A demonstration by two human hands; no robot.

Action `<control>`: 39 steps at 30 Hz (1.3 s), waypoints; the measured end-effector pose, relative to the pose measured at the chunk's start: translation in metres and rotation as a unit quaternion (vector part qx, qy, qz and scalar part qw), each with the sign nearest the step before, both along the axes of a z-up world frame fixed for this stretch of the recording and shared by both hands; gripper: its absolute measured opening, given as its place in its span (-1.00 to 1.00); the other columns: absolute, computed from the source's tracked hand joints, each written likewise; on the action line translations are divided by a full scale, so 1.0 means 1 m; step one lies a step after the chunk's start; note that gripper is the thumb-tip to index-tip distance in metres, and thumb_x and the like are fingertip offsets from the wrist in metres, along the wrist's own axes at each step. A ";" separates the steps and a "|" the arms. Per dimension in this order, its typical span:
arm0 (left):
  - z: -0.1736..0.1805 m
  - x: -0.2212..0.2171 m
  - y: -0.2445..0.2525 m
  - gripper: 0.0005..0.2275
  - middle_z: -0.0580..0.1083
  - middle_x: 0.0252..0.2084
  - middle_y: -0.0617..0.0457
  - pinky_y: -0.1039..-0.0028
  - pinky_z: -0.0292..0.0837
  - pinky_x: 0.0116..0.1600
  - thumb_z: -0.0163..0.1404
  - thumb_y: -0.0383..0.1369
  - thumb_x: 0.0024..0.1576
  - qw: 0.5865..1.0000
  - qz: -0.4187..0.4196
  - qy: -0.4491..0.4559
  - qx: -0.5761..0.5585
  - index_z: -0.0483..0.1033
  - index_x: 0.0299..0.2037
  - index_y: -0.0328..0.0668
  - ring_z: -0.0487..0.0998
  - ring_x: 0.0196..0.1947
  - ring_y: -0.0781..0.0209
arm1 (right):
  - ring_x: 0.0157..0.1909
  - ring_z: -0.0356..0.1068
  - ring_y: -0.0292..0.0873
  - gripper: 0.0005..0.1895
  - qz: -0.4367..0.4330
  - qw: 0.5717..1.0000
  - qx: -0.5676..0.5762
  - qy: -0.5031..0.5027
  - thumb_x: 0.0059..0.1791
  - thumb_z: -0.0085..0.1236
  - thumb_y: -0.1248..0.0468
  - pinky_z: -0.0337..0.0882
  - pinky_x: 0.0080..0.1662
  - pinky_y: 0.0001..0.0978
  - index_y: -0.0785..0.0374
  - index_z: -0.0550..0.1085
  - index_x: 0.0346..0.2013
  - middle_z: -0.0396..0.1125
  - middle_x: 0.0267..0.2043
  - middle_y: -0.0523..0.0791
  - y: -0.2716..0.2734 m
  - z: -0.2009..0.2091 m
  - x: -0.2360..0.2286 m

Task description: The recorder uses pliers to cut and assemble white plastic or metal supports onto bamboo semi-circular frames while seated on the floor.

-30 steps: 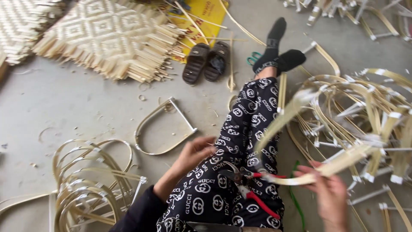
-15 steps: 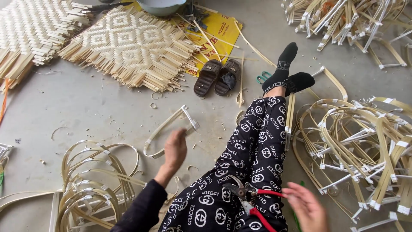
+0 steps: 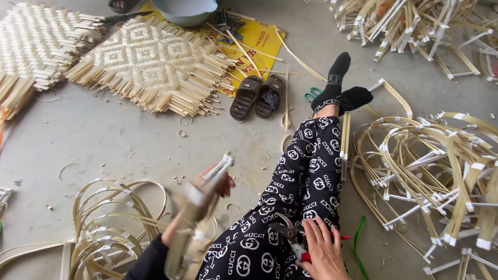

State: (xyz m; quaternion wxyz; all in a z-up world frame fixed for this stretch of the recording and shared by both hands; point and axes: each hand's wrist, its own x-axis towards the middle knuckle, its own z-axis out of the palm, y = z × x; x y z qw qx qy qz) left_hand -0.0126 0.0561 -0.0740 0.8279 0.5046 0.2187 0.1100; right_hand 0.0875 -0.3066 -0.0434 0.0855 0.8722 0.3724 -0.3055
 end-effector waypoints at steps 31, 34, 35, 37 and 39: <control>0.103 0.007 -0.064 -0.59 0.44 -0.35 0.18 0.55 0.32 -0.34 -0.03 -0.40 0.28 0.987 0.029 -0.008 0.159 0.44 0.36 -0.12 0.34 -0.43 0.41 | -0.07 0.44 -0.14 -0.31 -0.442 0.558 0.597 0.369 -0.10 0.24 0.33 0.44 0.06 -0.25 0.38 0.30 0.32 0.43 -0.08 0.00 -0.024 0.042 0.011; 0.169 -0.013 -0.093 -0.49 0.49 -0.24 0.18 0.57 0.41 -0.22 0.06 -0.44 0.17 0.995 -0.072 0.035 0.057 0.40 0.39 -0.13 0.43 -0.32 0.42 | -0.07 0.45 -0.11 -0.37 -0.461 0.528 0.614 0.364 -0.08 0.28 0.32 0.44 0.08 -0.21 0.49 0.32 0.23 0.43 -0.09 0.01 -0.019 -0.002 0.025; 0.175 -0.019 -0.098 -0.49 0.49 -0.24 0.18 0.57 0.41 -0.22 0.06 -0.44 0.17 0.995 -0.075 0.036 0.057 0.40 0.39 -0.13 0.43 -0.32 0.42 | -0.07 0.45 -0.11 -0.37 -0.463 0.526 0.614 0.363 -0.08 0.28 0.32 0.44 0.08 -0.21 0.49 0.32 0.23 0.43 -0.09 0.01 -0.011 0.004 0.023; 0.185 -0.032 -0.107 -0.47 0.58 -0.13 0.11 0.57 0.45 -0.14 0.11 -0.47 0.13 0.961 -0.238 0.021 -0.138 0.38 0.37 -0.21 0.50 -0.25 0.41 | -0.06 0.46 -0.19 -0.42 -0.490 0.479 0.632 0.361 -0.10 0.28 0.30 0.45 0.07 -0.27 0.44 0.34 0.16 0.45 -0.06 -0.07 0.008 0.016 0.024; 0.184 -0.029 -0.108 -0.51 0.56 -0.13 0.07 0.56 0.43 -0.07 0.08 -0.44 0.19 0.942 -0.295 -0.027 -0.159 0.38 0.38 -0.27 0.48 -0.21 0.37 | -0.14 0.44 -0.25 -0.44 -0.504 0.488 0.619 0.353 -0.11 0.27 0.29 0.44 -0.04 -0.32 0.36 0.37 0.15 0.44 -0.12 -0.12 0.019 0.028 0.008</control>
